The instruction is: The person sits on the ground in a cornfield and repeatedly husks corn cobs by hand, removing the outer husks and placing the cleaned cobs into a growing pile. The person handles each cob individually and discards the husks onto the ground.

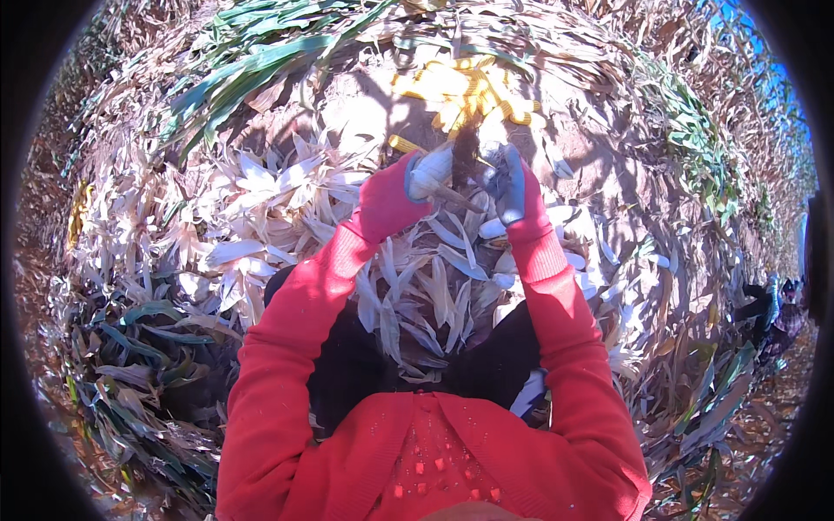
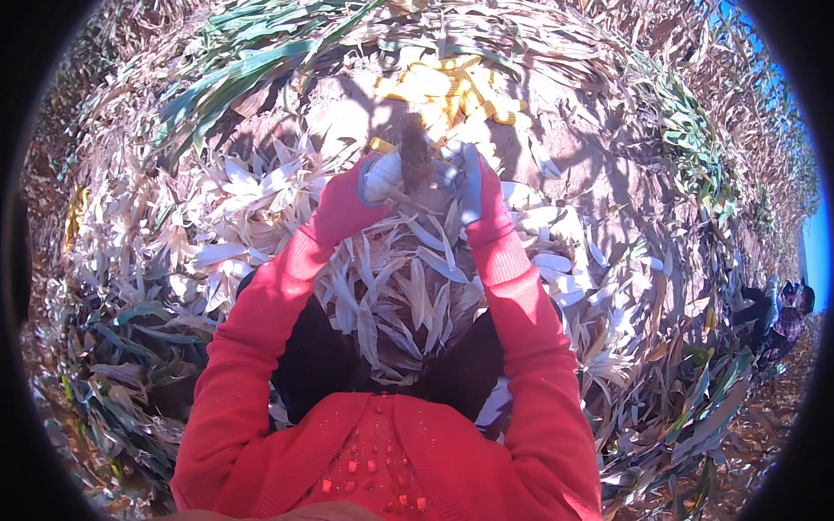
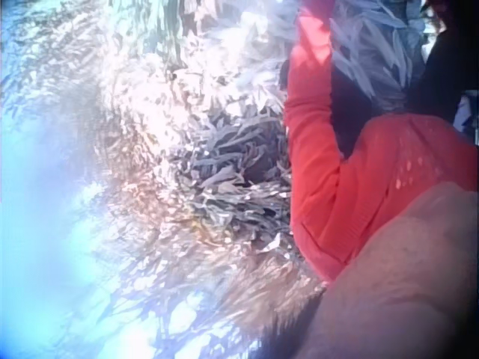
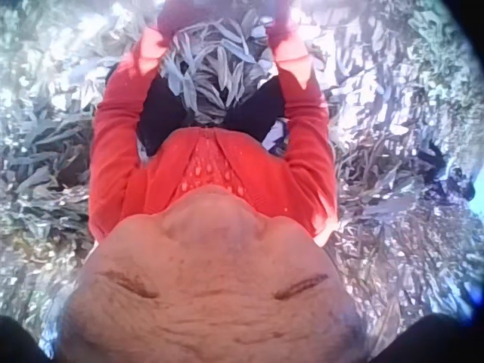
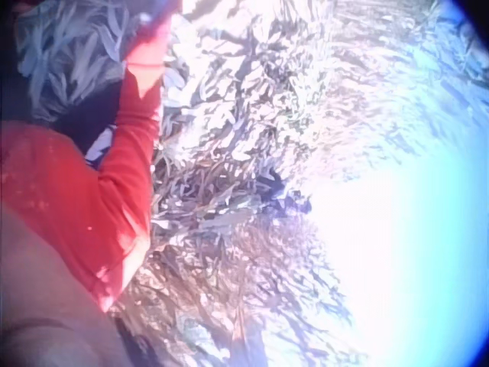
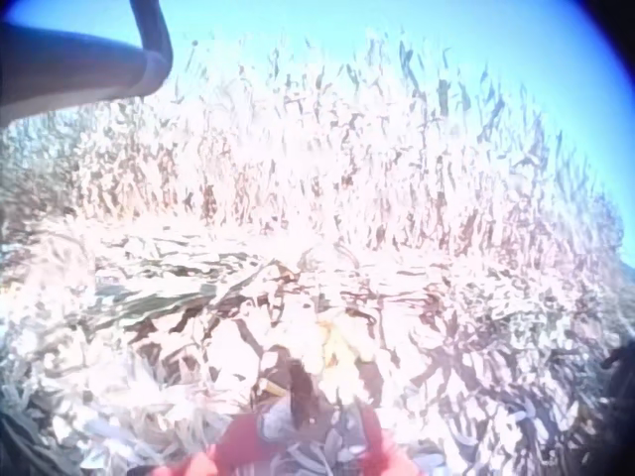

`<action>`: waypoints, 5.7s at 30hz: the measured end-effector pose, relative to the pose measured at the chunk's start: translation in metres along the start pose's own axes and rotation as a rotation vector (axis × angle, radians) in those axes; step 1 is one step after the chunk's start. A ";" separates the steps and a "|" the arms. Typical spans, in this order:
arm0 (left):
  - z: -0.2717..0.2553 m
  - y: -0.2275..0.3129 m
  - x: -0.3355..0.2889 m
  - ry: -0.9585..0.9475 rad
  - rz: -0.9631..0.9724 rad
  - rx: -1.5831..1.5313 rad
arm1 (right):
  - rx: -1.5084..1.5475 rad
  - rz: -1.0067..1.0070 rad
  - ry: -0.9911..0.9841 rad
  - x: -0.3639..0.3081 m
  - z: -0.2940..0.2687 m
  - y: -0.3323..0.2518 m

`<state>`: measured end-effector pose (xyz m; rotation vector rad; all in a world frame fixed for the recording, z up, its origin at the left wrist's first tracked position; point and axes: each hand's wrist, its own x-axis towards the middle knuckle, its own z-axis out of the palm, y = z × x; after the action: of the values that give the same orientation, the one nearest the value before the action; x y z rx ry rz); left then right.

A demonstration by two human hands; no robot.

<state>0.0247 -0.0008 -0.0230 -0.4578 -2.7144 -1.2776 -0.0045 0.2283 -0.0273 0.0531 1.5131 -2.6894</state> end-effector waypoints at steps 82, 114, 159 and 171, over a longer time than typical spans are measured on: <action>-0.017 0.009 -0.002 -0.071 -0.344 -0.547 | -0.942 -0.147 -0.459 -0.055 -0.005 0.048; 0.016 -0.002 -0.008 0.024 -0.459 -0.839 | 0.490 -0.175 0.121 -0.025 -0.035 0.012; 0.022 -0.003 -0.012 -0.118 0.001 0.447 | -0.085 -0.209 0.158 -0.053 -0.020 -0.003; -0.013 0.010 -0.019 0.316 0.368 0.081 | 0.728 0.002 0.052 -0.042 -0.035 0.021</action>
<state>0.0458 -0.0093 -0.0113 -0.6477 -2.2786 -1.0369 0.0394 0.2488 -0.0609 0.1518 0.4634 -3.0876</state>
